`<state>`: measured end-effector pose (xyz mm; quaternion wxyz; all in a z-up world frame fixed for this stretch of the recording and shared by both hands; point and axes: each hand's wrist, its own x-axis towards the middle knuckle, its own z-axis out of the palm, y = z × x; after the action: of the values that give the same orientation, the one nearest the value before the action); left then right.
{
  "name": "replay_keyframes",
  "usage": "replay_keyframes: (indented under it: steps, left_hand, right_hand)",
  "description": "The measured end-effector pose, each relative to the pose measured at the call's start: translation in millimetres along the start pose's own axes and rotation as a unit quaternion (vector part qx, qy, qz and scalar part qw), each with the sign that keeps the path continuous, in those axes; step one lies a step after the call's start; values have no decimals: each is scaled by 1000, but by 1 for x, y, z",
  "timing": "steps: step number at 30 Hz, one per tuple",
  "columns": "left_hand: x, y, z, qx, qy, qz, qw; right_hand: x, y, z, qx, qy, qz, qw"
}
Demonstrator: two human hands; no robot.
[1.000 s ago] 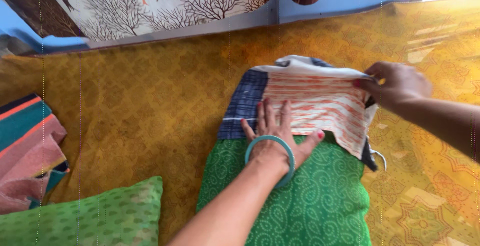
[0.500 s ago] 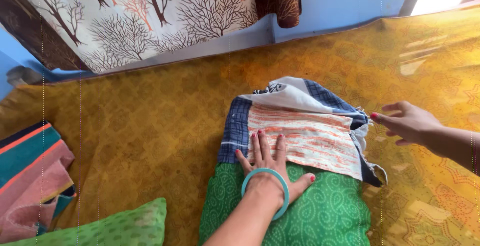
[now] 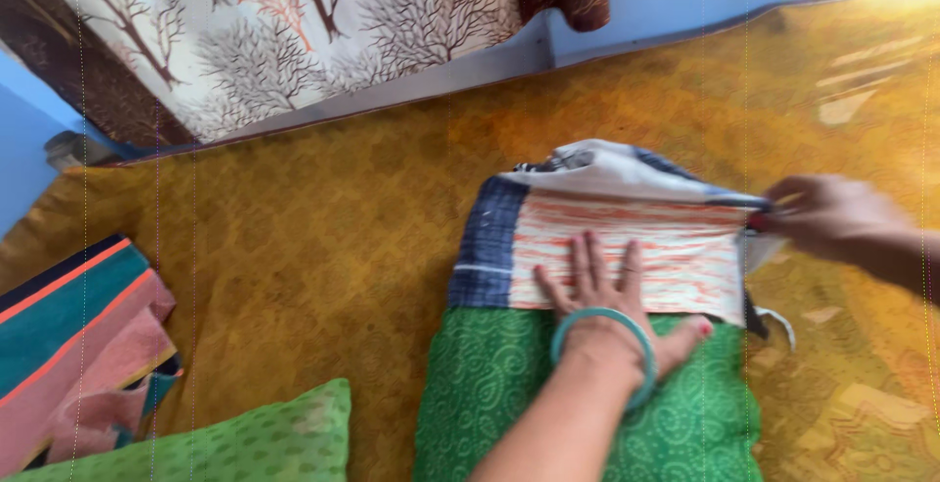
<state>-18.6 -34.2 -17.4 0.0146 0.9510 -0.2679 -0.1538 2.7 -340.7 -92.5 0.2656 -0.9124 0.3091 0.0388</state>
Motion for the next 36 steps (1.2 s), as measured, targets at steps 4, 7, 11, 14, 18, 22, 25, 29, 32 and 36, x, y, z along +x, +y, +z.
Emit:
replay_keyframes:
  steps: [4, 7, 11, 14, 18, 22, 25, 29, 32, 36]
  left_hand:
    - [-9, -5, 11, 61, 26, 27, 997]
    - [-9, -7, 14, 72, 27, 18, 997]
    - [-6, -7, 12, 74, -4, 8, 997]
    - [-5, -5, 12, 81, -18, 6, 997]
    - [-4, -9, 15, 71, 24, 31, 997]
    - [-7, -21, 19, -37, 164, 62, 984]
    - [-15, -36, 19, -48, 179, 50, 981]
    - [-24, -41, 10, -71, 96, 75, 990]
    - [-34, -37, 8, -24, 120, 118, 985]
    - [-39, -36, 18, 21, 215, 162, 963]
  right_hand:
    - [24, 35, 18, 77, -47, 28, 996]
    - [22, 54, 43, 186, -96, 34, 977]
    - [15, 52, 47, 221, -91, 77, 968]
    - [10, 34, 32, 243, -79, 92, 962]
    - [-14, 0, 12, 150, -6, -5, 989]
    - [-51, -37, 13, 109, 41, -220, 968]
    - [-81, -48, 26, -101, -67, -199, 972]
    - [-87, -30, 25, -21, -104, -145, 984]
    - [-68, 1, 19, 3, -99, -137, 986]
    - [-36, 41, 33, 135, -20, -69, 988]
